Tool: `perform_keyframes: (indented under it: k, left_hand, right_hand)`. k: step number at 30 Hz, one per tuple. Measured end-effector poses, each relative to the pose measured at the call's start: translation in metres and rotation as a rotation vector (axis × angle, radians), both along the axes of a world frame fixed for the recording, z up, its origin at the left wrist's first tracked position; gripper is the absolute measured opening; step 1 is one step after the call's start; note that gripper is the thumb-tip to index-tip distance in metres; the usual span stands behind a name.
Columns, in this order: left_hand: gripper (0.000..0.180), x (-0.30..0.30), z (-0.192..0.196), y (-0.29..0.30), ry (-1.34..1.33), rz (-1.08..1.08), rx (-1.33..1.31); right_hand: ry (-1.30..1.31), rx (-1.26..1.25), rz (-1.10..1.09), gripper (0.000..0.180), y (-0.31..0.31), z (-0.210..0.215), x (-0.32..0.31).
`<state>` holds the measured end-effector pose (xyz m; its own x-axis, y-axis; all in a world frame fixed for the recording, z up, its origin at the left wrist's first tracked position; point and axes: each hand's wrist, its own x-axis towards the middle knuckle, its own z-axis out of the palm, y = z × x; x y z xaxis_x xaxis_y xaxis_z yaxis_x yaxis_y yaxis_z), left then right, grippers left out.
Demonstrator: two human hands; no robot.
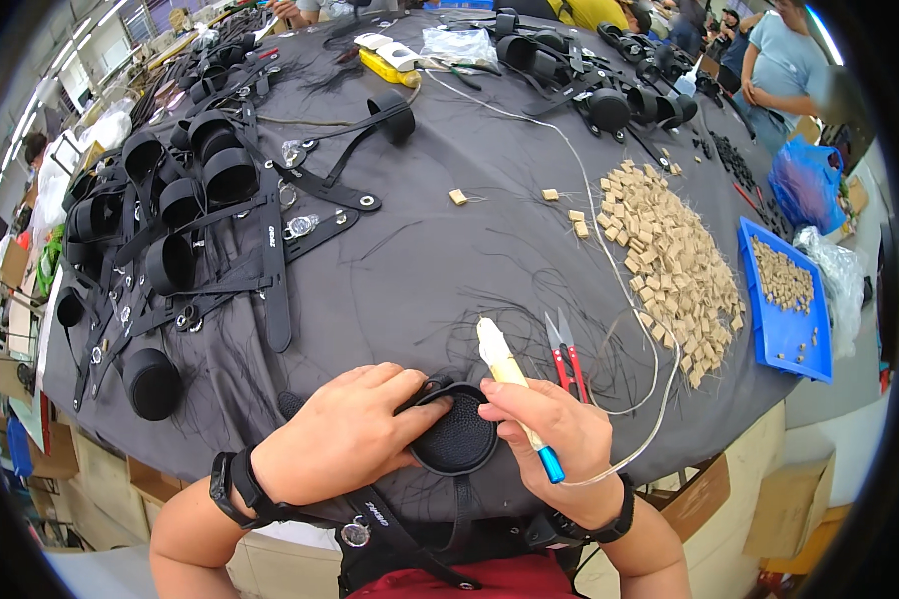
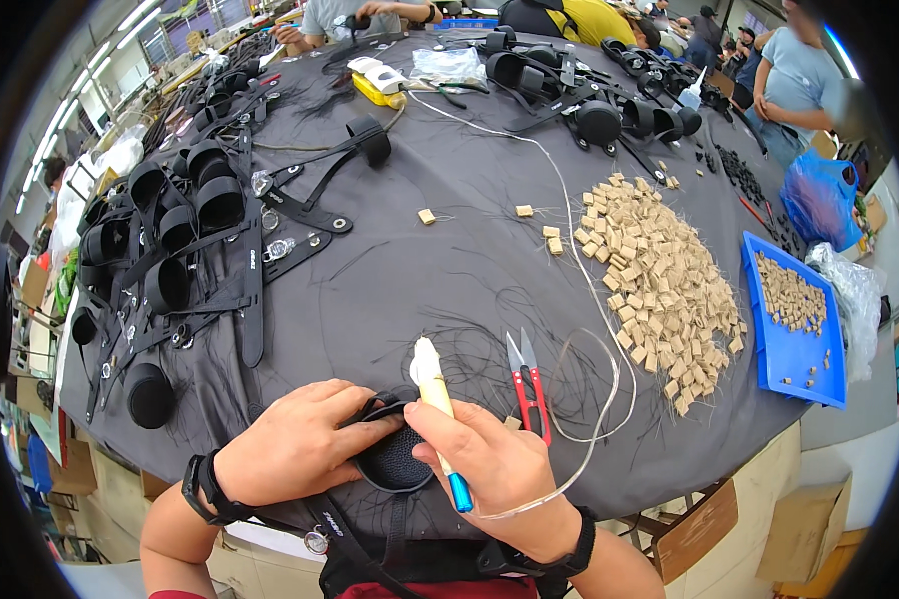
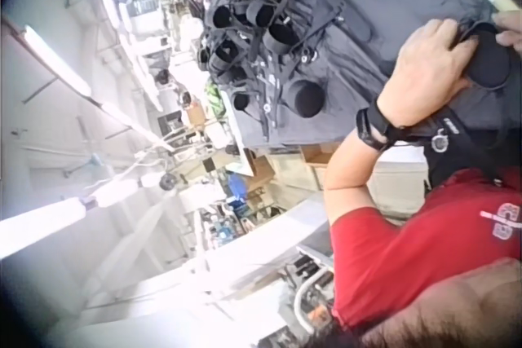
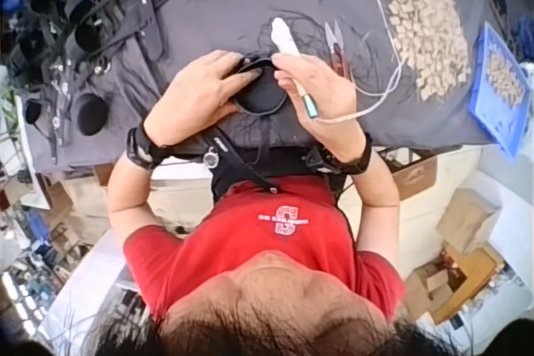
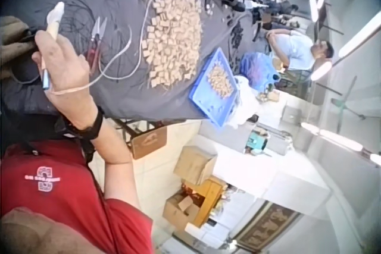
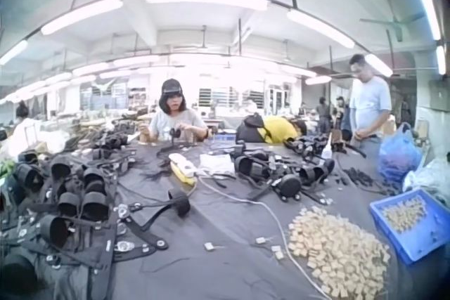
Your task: The person uses a red utility knife to trim excess black threads from a circular black foam pad. They then use a white glue pen to apply adhesive to the edges of the pad and attach it to a black nylon strap. The person repeats this process on multiple harness components laid out on a large table.
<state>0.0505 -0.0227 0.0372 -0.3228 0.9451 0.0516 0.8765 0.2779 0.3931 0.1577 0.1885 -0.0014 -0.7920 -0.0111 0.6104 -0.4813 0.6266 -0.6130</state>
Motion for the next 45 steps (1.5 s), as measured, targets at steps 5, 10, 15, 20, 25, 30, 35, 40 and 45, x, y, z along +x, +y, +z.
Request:
perform_keyframes:
  k: [5, 10, 15, 20, 25, 30, 35, 40, 45]
  left_hand:
    - [0.059, 0.006, 0.005, 0.006, 0.043, 0.039, -0.084]
    - [0.052, 0.005, -0.002, 0.003, -0.021, 0.043, -0.049]
    - [0.041, 0.001, -0.006, 0.0, -0.03, 0.015, 0.032]
    - [0.031, -0.012, -0.01, -0.008, -0.209, 0.041, 0.135]
    - [0.032, -0.02, -0.012, -0.012, -0.342, 0.048, 0.163]
    - [0.033, -0.023, -0.013, -0.012, -0.379, 0.047, 0.179]
    - [0.032, -0.026, -0.014, -0.014, -0.445, 0.059, 0.19]
    - [0.029, -0.027, -0.016, -0.014, -0.444, 0.047, 0.187]
    - [0.03, -0.027, -0.015, -0.014, -0.437, 0.046, 0.186]
  right_hand:
    - [-0.007, 0.03, -0.004, 0.046, 0.001, 0.0, 0.001]
    - [-0.002, 0.02, -0.028, 0.045, 0.002, 0.001, -0.001]
    - [-0.03, -0.001, -0.028, 0.044, 0.001, 0.003, -0.001]
    - [-0.041, -0.124, 0.032, 0.044, 0.003, 0.007, -0.003]
    - [-0.004, -0.133, 0.055, 0.044, 0.003, 0.01, -0.002]
    - [0.034, -0.141, 0.044, 0.042, 0.006, 0.009, -0.001]
    - [0.047, -0.166, 0.06, 0.037, 0.006, 0.008, -0.001]
    - [0.075, -0.205, 0.081, 0.029, 0.009, 0.008, 0.001]
    - [0.105, -0.284, 0.052, 0.027, 0.007, 0.007, 0.002]
